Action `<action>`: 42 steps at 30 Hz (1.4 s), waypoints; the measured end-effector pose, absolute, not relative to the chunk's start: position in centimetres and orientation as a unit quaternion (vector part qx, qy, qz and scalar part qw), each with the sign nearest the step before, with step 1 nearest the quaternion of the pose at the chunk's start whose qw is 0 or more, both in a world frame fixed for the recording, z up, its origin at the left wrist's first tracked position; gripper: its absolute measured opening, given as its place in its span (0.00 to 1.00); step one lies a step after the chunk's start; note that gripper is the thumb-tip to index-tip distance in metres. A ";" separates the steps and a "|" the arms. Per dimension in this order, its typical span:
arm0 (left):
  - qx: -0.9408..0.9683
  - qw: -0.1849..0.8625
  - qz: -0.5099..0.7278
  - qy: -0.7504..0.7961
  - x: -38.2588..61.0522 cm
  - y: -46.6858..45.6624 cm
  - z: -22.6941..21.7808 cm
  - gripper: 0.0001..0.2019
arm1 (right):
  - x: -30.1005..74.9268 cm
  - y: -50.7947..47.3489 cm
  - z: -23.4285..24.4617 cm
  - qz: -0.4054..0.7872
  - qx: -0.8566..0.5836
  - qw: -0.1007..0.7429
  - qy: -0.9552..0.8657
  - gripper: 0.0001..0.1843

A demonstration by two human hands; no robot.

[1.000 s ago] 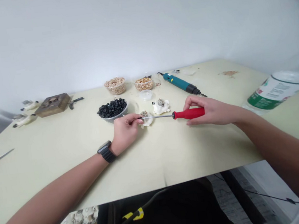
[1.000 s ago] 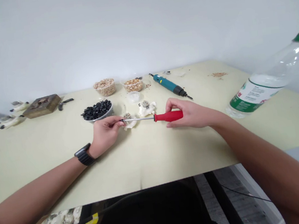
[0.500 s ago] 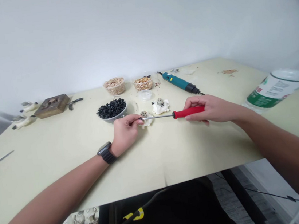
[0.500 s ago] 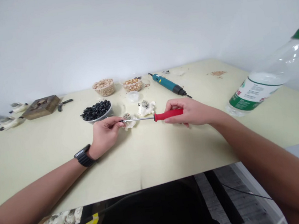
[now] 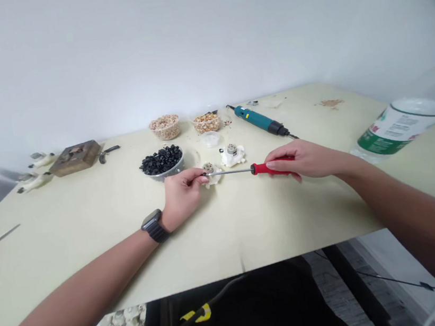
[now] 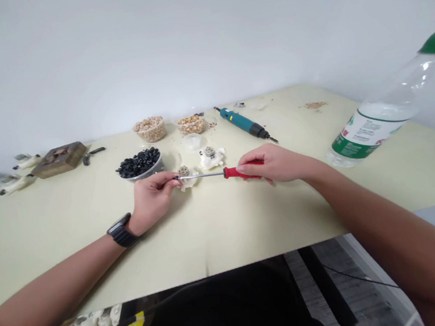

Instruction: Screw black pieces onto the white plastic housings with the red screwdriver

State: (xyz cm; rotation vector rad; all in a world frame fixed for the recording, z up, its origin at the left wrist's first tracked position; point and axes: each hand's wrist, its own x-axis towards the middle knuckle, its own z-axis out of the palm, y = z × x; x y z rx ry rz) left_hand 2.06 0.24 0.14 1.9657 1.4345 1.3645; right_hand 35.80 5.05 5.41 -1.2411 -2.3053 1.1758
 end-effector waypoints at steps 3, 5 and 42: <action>0.694 0.179 0.480 0.506 2.2 0.1 0.1 0.10 | 35.7 5.0 5.7 0.361 -0.424 0.119 -0.822 0.28; 0.694 0.182 0.481 0.505 2.2 0.1 0.1 0.10 | 35.7 5.1 5.6 0.344 -0.423 0.127 -0.829 0.24; 0.535 0.457 0.552 0.447 3.3 -0.6 1.2 0.21 | 36.0 5.9 4.8 0.316 -0.419 0.070 -0.848 0.19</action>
